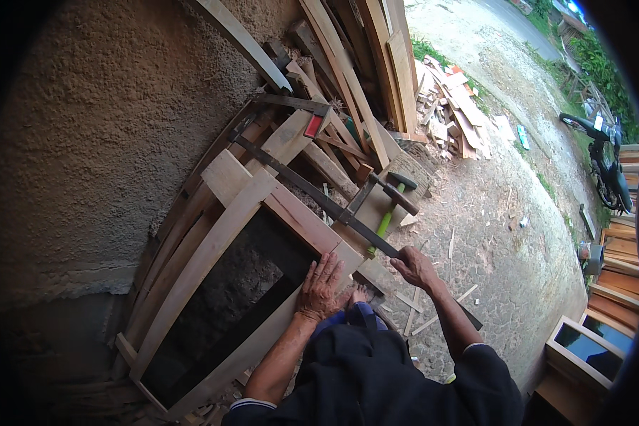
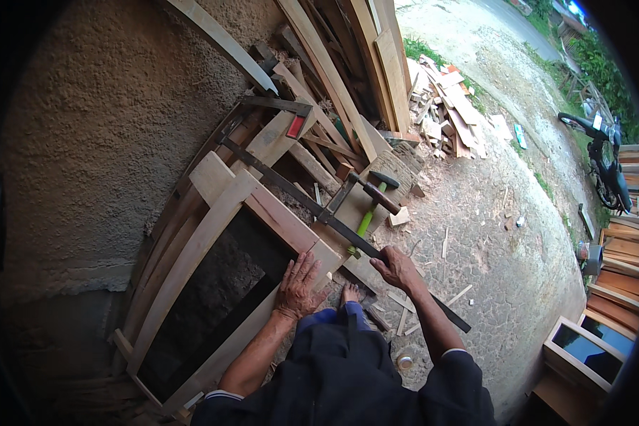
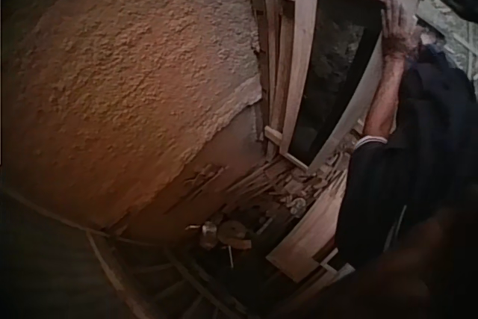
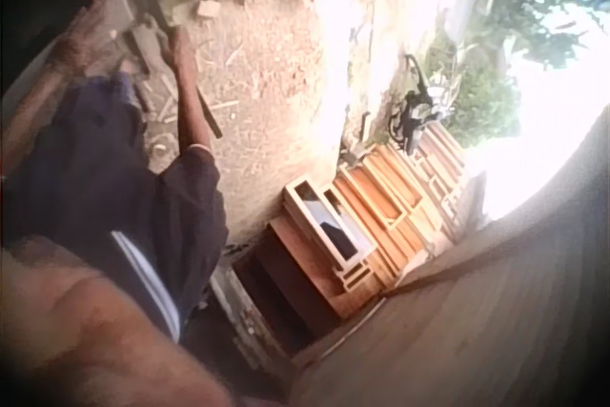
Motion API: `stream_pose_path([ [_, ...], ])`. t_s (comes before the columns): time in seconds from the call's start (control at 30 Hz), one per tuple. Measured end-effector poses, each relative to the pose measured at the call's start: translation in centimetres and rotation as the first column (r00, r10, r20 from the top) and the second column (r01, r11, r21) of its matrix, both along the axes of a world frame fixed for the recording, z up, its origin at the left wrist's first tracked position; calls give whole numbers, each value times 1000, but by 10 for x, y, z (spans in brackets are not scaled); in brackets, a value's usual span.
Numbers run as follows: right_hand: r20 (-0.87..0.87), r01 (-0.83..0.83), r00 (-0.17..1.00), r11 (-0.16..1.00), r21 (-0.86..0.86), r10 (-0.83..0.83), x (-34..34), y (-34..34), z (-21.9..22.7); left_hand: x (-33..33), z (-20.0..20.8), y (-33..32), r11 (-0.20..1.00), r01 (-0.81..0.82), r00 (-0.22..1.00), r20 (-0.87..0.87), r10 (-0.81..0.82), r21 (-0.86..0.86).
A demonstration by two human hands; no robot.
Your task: The person assembles a wooden frame by positioning planks, clamping them with a metal bar, and hammering nails to secure the joints. The person repeatedly adjusts the frame and uses a hammer to drive nails into the wood.
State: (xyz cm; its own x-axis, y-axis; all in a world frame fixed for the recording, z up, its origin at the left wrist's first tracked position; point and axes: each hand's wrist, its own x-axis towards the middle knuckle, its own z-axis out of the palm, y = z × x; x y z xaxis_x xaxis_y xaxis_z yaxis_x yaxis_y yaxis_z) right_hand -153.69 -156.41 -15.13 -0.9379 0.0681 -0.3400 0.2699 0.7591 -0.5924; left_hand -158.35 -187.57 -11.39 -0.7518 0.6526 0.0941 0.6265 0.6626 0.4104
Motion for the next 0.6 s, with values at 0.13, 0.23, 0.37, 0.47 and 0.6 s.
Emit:
stream_pose_path([
  [0.13,313,64,948,934,-352,53,-15,10,-11,1,-2,-2,1000,10,1000,0,-10,-16],
  [0.23,249,-41,963,968,-247,105,-17,10,-9,2,-3,-3,999,18,1000,-7,-18,-31],
  [0.37,51,-58,997,994,-95,63,-6,2,-2,4,-6,-3,999,7,1000,-19,-8,-37],
  [0.47,-13,-35,999,993,-109,34,1,-7,4,5,-9,-3,999,1,1000,-26,-2,-40],
  [0.6,-9,-7,1000,994,-109,6,15,-14,22,4,-12,-4,1000,-2,1000,-24,2,-4],
])
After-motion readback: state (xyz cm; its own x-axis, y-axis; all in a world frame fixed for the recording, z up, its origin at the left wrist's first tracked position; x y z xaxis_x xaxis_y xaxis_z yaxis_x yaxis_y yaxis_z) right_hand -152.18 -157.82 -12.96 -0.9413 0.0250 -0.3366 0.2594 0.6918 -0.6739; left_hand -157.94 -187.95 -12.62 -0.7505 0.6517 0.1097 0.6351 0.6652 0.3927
